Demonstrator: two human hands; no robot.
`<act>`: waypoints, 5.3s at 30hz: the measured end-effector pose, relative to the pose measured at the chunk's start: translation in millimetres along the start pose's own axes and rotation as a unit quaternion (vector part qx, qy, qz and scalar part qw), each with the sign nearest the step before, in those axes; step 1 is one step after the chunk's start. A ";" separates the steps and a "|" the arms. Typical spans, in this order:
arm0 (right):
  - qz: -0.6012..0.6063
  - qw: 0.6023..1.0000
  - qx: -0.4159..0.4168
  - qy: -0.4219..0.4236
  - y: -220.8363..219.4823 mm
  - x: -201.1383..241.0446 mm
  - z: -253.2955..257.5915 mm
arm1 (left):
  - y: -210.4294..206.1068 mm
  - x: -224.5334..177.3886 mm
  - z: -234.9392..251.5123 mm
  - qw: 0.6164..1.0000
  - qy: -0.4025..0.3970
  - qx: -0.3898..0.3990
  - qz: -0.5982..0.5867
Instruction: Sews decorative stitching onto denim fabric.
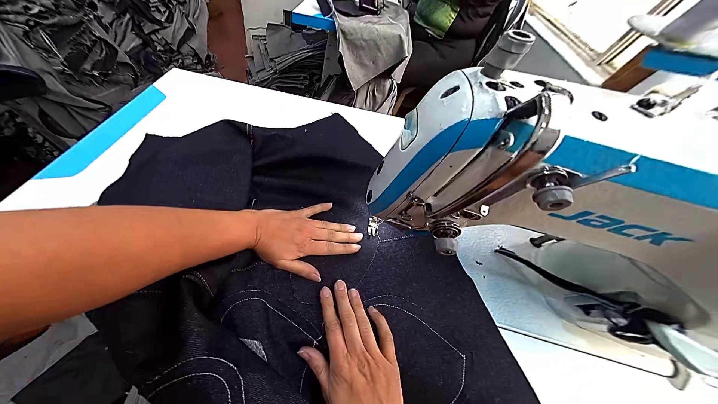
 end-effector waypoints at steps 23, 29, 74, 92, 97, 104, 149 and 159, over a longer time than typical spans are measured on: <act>0.049 0.993 0.108 0.017 14.2 -19.6 10.8 | 0.9 1.9 1.7 0.999 0.033 -0.035 -0.003; 0.057 0.993 0.105 0.019 14.4 -21.0 9.9 | 0.8 -0.7 2.0 0.999 0.039 -0.034 -0.011; 0.099 0.990 0.097 0.018 16.1 -26.6 15.6 | 1.3 -1.1 4.7 0.997 0.076 -0.014 -0.013; 0.139 0.989 0.052 -0.014 19.1 -16.2 41.0 | 12.4 2.7 17.9 0.976 0.214 -0.011 -0.046; 0.095 0.995 0.005 -0.007 7.2 -20.3 37.8 | 13.9 1.1 19.4 0.969 0.241 0.010 -0.048; 0.114 0.989 0.004 0.096 0.6 -85.5 54.2 | 10.1 -14.1 31.3 0.920 0.387 -0.022 -0.062; 0.130 0.947 0.126 0.267 26.7 -152.6 77.7 | 5.8 -17.0 26.8 0.958 0.279 -0.043 -0.048; 0.057 0.993 0.052 -0.088 20.6 12.5 69.9 | 26.9 59.3 20.5 0.982 -0.164 0.065 0.071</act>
Point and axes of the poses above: each hand's wrist, its own z-axis towards the middle knuckle, its own y-axis out of the back of the hand, x = y × z, the point moved 2 cm from there along z, towards the middle knuckle, and after that the axes turned 11 degrees about x, right-handed, at the moved point
